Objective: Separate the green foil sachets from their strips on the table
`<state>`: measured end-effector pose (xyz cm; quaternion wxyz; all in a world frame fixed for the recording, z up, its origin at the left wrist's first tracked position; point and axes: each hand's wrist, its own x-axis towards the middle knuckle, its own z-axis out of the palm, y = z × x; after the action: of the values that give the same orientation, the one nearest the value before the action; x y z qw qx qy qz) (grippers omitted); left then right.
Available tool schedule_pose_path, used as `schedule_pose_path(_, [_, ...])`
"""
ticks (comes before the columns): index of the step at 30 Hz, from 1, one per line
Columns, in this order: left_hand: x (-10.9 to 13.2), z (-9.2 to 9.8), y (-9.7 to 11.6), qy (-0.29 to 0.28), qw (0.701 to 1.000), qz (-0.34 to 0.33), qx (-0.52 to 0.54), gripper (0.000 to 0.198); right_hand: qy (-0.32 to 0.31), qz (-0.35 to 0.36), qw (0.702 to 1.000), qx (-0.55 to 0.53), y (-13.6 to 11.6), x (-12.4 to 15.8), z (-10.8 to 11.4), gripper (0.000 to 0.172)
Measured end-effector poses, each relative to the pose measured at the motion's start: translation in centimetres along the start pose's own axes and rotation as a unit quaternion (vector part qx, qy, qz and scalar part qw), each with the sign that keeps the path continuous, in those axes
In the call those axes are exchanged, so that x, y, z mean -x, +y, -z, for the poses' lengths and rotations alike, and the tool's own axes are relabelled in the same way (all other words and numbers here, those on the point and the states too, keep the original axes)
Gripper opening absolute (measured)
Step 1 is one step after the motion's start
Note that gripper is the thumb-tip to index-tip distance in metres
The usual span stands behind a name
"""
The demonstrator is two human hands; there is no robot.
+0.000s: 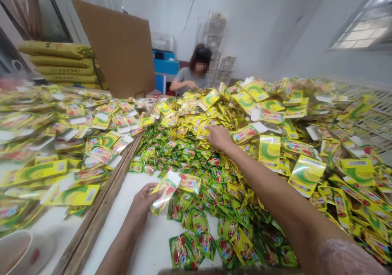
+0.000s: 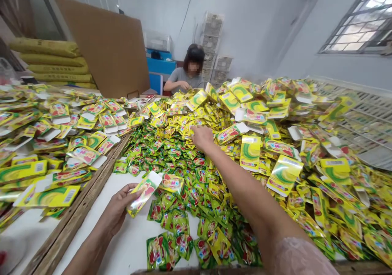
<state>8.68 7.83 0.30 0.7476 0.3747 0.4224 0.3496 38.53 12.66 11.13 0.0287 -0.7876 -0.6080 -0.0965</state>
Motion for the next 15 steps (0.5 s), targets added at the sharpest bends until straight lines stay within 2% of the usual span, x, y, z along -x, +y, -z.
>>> schedule_pose_path(3, [1.1,1.8,-0.3,0.029,0.999,-0.012,-0.038,0.045,0.072,0.055,0.994,-0.069,-1.9,3.0,-1.6,0.029])
schedule_pose_path(6, [2.3,2.9,-1.1,0.044,0.996,-0.009,-0.072,0.043,0.119,0.064,0.959,-0.249,-4.5,7.3,-3.0,0.026])
schedule_pose_path(8, [2.9,3.0,-1.9,0.045,0.994,-0.017,-0.097,0.04,0.068,0.038,0.918,-0.388,-6.5,10.2,-3.9,0.028])
schedule_pose_path(10, [3.5,2.6,-2.7,0.028,0.994,-0.024,-0.107,0.037,-0.031,0.001,0.853,-0.521,-8.5,12.9,-4.9,0.03])
schedule_pose_path(12, [4.0,2.2,-3.4,0.005,0.995,-0.024,-0.097,0.035,-0.106,-0.024,0.786,-0.609,-10.0,15.0,-6.0,0.03])
schedule_pose_path(13, [4.2,2.1,-3.6,-0.003,0.996,-0.022,-0.087,0.034,-0.123,-0.033,0.771,-0.624,-10.4,15.8,-6.6,0.03])
schedule_pose_path(15, [4.6,1.9,-4.0,-0.008,0.997,-0.014,-0.071,0.033,-0.14,-0.042,0.78,-0.608,-10.8,16.8,-7.4,0.028])
